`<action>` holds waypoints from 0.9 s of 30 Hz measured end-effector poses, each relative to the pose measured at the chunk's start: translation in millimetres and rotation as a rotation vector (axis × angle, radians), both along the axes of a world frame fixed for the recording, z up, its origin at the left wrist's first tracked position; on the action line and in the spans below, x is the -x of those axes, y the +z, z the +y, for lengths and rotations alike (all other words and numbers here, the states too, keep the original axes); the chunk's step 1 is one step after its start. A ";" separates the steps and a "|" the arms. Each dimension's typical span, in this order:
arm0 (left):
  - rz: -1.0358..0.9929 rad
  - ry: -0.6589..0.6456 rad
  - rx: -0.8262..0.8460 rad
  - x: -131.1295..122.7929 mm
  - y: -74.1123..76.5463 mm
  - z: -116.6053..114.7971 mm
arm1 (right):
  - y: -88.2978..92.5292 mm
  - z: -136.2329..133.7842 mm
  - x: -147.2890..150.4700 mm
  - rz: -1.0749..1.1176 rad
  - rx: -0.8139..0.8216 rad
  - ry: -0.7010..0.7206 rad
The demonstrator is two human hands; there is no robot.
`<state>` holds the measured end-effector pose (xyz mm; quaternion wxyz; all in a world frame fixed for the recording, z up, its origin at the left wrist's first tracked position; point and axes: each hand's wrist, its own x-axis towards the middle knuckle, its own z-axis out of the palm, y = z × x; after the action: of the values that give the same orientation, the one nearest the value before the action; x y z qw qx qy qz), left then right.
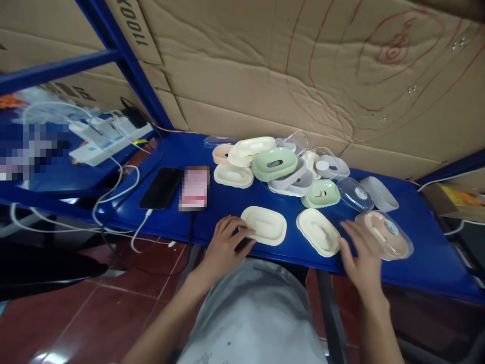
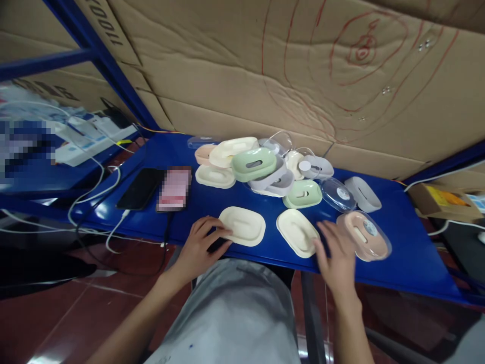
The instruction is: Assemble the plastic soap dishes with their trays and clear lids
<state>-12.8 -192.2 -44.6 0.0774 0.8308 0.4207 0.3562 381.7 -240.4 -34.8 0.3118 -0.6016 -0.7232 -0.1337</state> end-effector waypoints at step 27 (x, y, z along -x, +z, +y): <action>0.071 0.046 0.153 -7.2 -5.5 2.3 | 70.3 37.5 79.4 -0.231 0.050 0.350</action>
<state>-5.7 -189.9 -50.1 0.1175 0.8247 0.4679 0.2951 302.3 -203.0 35.5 0.2302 -0.4551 -0.8506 -0.1277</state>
